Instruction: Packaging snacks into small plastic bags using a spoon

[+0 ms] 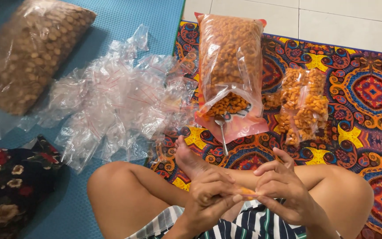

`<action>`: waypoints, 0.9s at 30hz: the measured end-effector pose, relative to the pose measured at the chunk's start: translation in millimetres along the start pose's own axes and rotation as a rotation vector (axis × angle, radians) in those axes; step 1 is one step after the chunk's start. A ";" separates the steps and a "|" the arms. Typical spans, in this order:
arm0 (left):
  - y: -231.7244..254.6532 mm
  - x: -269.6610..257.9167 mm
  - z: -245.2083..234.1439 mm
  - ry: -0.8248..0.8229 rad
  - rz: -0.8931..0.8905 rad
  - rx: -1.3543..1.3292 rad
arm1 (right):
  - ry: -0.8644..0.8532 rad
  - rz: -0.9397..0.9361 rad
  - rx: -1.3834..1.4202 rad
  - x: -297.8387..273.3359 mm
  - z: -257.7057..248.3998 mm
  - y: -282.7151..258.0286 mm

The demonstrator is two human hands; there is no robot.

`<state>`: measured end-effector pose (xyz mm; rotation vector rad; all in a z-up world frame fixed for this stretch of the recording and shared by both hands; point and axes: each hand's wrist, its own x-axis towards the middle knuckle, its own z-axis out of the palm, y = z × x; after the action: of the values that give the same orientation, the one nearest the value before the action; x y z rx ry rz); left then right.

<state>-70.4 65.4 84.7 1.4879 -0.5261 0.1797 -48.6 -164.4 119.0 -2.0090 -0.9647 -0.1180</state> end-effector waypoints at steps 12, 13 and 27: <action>-34.1 17.6 0.7 -0.028 -0.253 0.023 | -0.028 -0.016 0.017 -34.2 -26.1 91.8; -44.6 20.6 -9.9 -0.021 -0.258 0.026 | -0.034 -0.018 0.025 -46.9 -42.0 109.6; -239.6 30.5 -171.5 0.187 -0.382 1.237 | 0.130 0.670 -1.048 -206.1 -149.2 435.5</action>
<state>97.3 203.8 -116.4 2.6980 0.1075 0.3718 139.5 -532.8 -169.6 -3.1142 -0.0351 -0.4412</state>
